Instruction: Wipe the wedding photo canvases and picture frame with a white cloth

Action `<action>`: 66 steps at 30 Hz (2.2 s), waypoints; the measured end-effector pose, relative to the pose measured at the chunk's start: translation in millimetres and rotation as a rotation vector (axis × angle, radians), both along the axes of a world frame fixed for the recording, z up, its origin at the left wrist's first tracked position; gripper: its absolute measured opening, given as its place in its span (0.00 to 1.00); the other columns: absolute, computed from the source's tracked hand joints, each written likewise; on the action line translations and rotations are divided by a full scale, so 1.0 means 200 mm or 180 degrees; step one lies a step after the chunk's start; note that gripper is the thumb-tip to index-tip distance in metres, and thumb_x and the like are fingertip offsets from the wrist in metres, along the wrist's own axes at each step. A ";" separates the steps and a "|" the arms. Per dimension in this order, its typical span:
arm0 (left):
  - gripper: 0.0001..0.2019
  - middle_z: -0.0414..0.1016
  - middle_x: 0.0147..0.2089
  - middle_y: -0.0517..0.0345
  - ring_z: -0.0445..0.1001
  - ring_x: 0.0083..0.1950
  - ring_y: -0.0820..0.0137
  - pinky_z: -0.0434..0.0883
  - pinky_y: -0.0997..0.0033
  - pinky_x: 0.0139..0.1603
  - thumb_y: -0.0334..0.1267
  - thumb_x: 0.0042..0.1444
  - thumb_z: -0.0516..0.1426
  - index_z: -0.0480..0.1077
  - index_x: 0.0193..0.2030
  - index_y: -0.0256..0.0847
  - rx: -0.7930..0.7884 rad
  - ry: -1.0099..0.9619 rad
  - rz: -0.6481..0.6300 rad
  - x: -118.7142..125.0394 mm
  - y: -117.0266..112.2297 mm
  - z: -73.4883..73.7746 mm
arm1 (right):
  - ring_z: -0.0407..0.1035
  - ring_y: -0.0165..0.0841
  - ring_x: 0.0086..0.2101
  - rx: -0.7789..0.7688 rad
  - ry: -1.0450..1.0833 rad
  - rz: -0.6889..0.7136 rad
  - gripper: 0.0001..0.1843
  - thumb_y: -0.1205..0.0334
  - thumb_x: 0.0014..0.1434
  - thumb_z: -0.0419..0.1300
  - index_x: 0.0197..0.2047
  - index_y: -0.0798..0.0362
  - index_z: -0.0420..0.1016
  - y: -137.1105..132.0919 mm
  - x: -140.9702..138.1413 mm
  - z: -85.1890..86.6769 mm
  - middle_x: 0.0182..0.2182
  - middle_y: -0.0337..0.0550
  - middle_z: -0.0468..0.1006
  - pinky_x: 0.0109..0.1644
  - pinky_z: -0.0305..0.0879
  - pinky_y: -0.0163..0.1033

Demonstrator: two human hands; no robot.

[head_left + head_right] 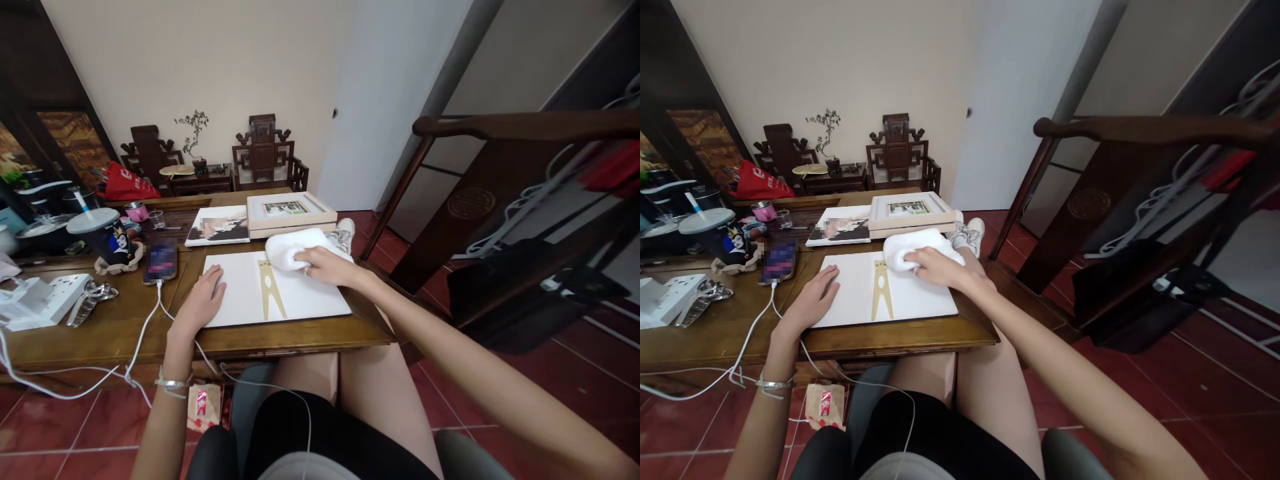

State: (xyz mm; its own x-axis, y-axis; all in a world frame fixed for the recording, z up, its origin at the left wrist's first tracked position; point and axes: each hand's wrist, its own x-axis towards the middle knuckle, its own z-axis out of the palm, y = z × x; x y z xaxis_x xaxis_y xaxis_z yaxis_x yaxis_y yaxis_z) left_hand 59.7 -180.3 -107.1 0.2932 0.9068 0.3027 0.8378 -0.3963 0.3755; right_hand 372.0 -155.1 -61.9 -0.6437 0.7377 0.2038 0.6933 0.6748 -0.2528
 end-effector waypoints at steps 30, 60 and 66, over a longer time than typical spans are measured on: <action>0.26 0.55 0.70 0.42 0.51 0.72 0.60 0.50 0.52 0.71 0.43 0.65 0.41 0.59 0.65 0.31 -0.0219 0.0011 -0.0021 0.00 0.00 0.00 | 0.68 0.39 0.38 -0.0128 0.0322 -0.0307 0.12 0.74 0.50 0.49 0.33 0.53 0.70 -0.18 -0.09 0.02 0.32 0.45 0.75 0.44 0.61 0.38; 0.27 0.54 0.70 0.38 0.50 0.72 0.58 0.52 0.52 0.71 0.40 0.64 0.39 0.57 0.65 0.27 -0.0217 0.0119 -0.0064 0.00 0.00 -0.01 | 0.60 0.52 0.56 0.0088 -0.0516 -0.0296 0.21 0.78 0.54 0.49 0.49 0.58 0.71 -0.14 -0.50 0.03 0.49 0.60 0.72 0.55 0.59 0.60; 0.27 0.54 0.70 0.37 0.51 0.72 0.57 0.51 0.50 0.71 0.40 0.64 0.40 0.58 0.65 0.26 -0.0185 0.0048 -0.0089 0.00 0.01 -0.03 | 0.49 0.55 0.63 0.0217 -0.0602 -0.0160 0.25 0.79 0.53 0.50 0.54 0.60 0.69 -0.28 -0.50 -0.02 0.61 0.61 0.63 0.62 0.47 0.66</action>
State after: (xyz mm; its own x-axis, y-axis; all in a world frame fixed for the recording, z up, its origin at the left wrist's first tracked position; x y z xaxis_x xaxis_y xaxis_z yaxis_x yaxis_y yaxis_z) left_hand 59.0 -178.0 -113.1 0.3229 0.9142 0.2451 0.8325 -0.3975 0.3860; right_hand 271.4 -210.2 -66.3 -0.6378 0.7585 0.1333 0.7574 0.6492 -0.0698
